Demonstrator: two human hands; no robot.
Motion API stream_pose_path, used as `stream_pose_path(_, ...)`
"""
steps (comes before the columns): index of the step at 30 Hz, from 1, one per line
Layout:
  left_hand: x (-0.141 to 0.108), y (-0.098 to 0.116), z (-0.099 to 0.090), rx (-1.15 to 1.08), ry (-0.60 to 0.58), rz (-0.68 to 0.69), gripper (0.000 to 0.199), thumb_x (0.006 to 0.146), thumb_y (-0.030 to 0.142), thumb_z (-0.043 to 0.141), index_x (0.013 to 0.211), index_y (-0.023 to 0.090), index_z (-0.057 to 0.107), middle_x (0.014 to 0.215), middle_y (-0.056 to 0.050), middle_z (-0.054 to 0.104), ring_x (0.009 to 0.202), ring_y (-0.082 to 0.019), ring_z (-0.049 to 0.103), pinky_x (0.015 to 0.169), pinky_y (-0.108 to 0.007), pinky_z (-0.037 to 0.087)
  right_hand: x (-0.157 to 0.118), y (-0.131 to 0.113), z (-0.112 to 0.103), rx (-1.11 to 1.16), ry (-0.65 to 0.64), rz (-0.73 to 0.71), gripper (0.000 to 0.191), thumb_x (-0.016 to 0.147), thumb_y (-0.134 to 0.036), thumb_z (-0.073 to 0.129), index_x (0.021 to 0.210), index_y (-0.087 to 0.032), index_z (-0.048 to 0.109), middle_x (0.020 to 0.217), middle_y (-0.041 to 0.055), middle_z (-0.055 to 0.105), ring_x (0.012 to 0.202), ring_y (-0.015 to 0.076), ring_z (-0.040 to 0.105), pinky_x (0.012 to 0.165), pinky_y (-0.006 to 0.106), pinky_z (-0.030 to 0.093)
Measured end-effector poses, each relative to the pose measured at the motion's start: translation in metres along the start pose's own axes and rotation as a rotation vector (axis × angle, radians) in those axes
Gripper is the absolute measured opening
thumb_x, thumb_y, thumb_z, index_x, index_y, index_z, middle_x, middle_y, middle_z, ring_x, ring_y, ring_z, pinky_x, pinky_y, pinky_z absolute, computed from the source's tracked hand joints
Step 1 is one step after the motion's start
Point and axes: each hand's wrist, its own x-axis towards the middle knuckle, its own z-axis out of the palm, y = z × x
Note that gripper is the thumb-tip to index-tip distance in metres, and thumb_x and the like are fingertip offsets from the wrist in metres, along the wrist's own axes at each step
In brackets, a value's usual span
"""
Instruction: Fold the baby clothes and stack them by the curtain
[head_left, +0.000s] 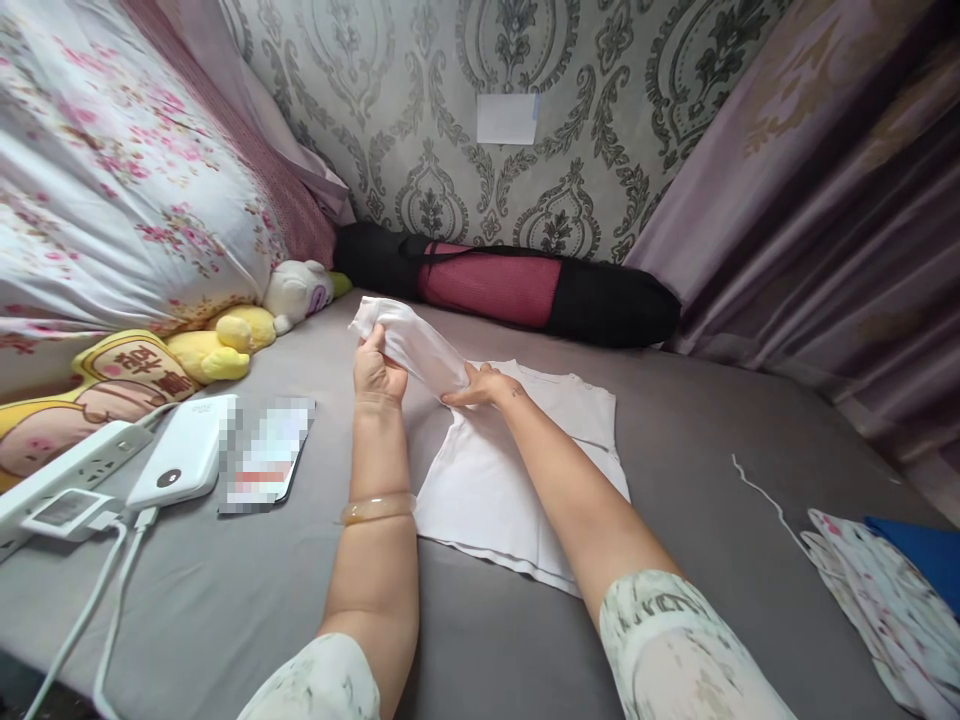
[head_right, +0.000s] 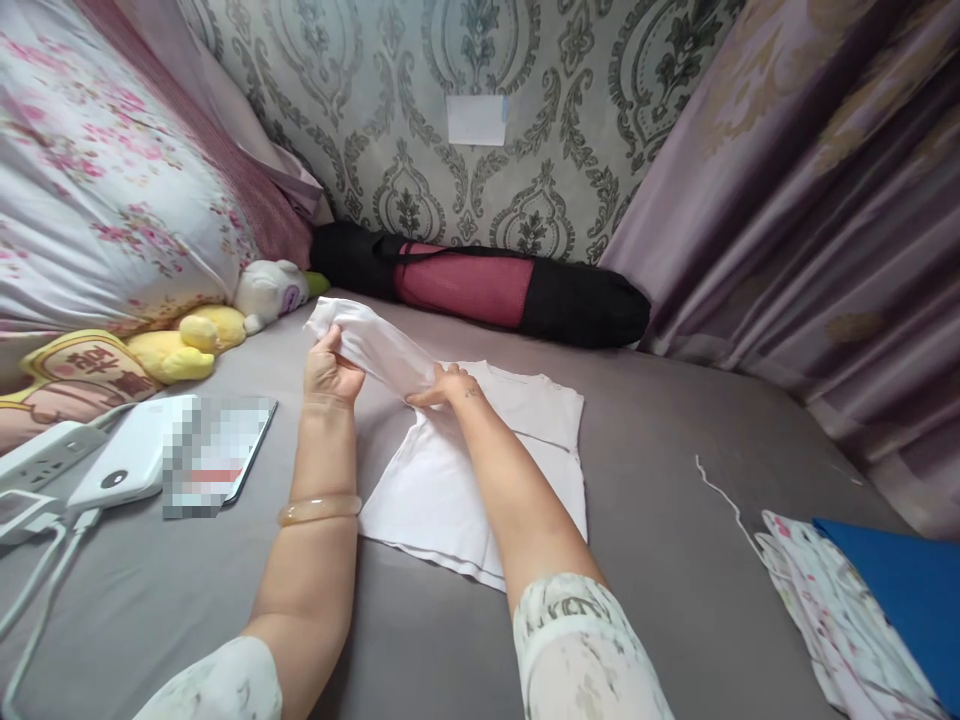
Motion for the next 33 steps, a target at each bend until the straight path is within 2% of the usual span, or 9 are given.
stream_pose_path(5,-0.005,-0.011,0.009,0.164,-0.070,0.104,0.014,0.084,0.021,0.066,0.097,0.018,0.066,0.094,-0.003,0.074,0.101,-0.017,0.068,0.091,-0.026,0.053,0.002,0.002,-0.004,0.104,0.018,0.000,0.112,0.060,-0.063,0.078,0.151,-0.017,0.032,0.156,0.0230,0.025,0.140,0.0411,0.029,0.108,0.055,0.030)
stream_pose_path(9,-0.014,-0.018,0.019,0.186,-0.103,0.111,0.018,0.082,0.025,0.067,0.098,0.020,0.064,0.097,-0.003,0.072,0.101,-0.017,0.068,0.090,-0.027,0.052,0.000,0.023,0.001,0.356,0.132,-0.135,0.092,0.068,-0.049,0.080,0.145,-0.015,0.041,0.133,0.0167,0.056,0.117,0.0307,0.056,0.096,0.042,0.046)
stream_pose_path(12,-0.023,-0.027,0.028,0.202,-0.141,0.098,0.021,0.080,0.026,0.069,0.099,0.019,0.062,0.096,-0.003,0.071,0.100,-0.017,0.067,0.088,-0.027,0.052,-0.013,0.044,0.004,0.763,0.257,-0.082,0.048,0.089,-0.032,0.062,0.133,-0.017,0.050,0.102,0.0078,0.068,0.081,0.0156,0.066,0.073,0.029,0.055)
stream_pose_path(15,-0.034,-0.042,0.038,0.251,-0.193,0.084,0.020,0.081,0.026,0.065,0.099,0.018,0.061,0.094,-0.004,0.070,0.098,-0.017,0.067,0.087,-0.026,0.051,-0.037,0.066,0.004,1.289,0.269,0.029,0.016,0.095,-0.026,0.053,0.107,-0.016,0.059,0.089,0.0069,0.069,0.071,0.0131,0.066,0.066,0.026,0.056)
stream_pose_path(19,-0.054,-0.068,0.049,0.418,-0.343,0.082,0.018,0.086,0.029,0.057,0.101,0.018,0.059,0.097,-0.004,0.069,0.101,-0.018,0.064,0.089,-0.028,0.049,-0.064,0.093,0.007,1.687,0.162,0.069,0.027,0.101,-0.034,0.039,0.101,-0.013,0.057,0.091,0.0133,0.070,0.083,0.0183,0.070,0.076,0.031,0.057)
stream_pose_path(22,-0.074,-0.082,0.052,0.586,-0.469,0.100,0.021,0.089,0.032,0.054,0.102,0.017,0.060,0.101,-0.005,0.068,0.104,-0.021,0.062,0.093,-0.032,0.047,-0.071,0.108,0.013,1.757,0.181,0.055,0.041,0.101,-0.041,0.027,0.106,-0.013,0.056,0.098,0.0178,0.070,0.093,0.0226,0.070,0.083,0.039,0.056)
stream_pose_path(27,-0.098,-0.082,0.052,0.816,-0.865,-0.122,0.042,0.080,0.037,0.069,0.116,0.018,0.060,0.122,-0.012,0.064,0.117,-0.026,0.058,0.099,-0.035,0.045,-0.067,0.120,0.023,1.753,0.276,0.004,0.067,0.096,-0.059,0.008,0.110,-0.015,0.058,0.100,0.0176,0.070,0.099,0.0278,0.068,0.085,0.046,0.054)
stream_pose_path(29,-0.094,-0.076,0.048,0.853,-0.848,-0.097,0.042,0.080,0.040,0.069,0.115,0.020,0.061,0.127,-0.012,0.062,0.121,-0.025,0.056,0.102,-0.034,0.042,-0.064,0.122,0.024,1.692,0.305,-0.007,0.068,0.095,-0.062,0.009,0.112,-0.018,0.059,0.099,0.0146,0.071,0.099,0.0277,0.067,0.083,0.045,0.054)
stream_pose_path(33,-0.063,-0.064,0.028,0.897,-0.620,0.047,0.029,0.086,0.041,0.057,0.104,0.019,0.066,0.112,-0.010,0.069,0.112,-0.023,0.061,0.101,-0.035,0.043,-0.061,0.124,0.024,1.476,0.368,0.037,0.053,0.095,-0.058,0.028,0.111,-0.019,0.060,0.090,0.0114,0.073,0.093,0.0274,0.068,0.080,0.046,0.054)
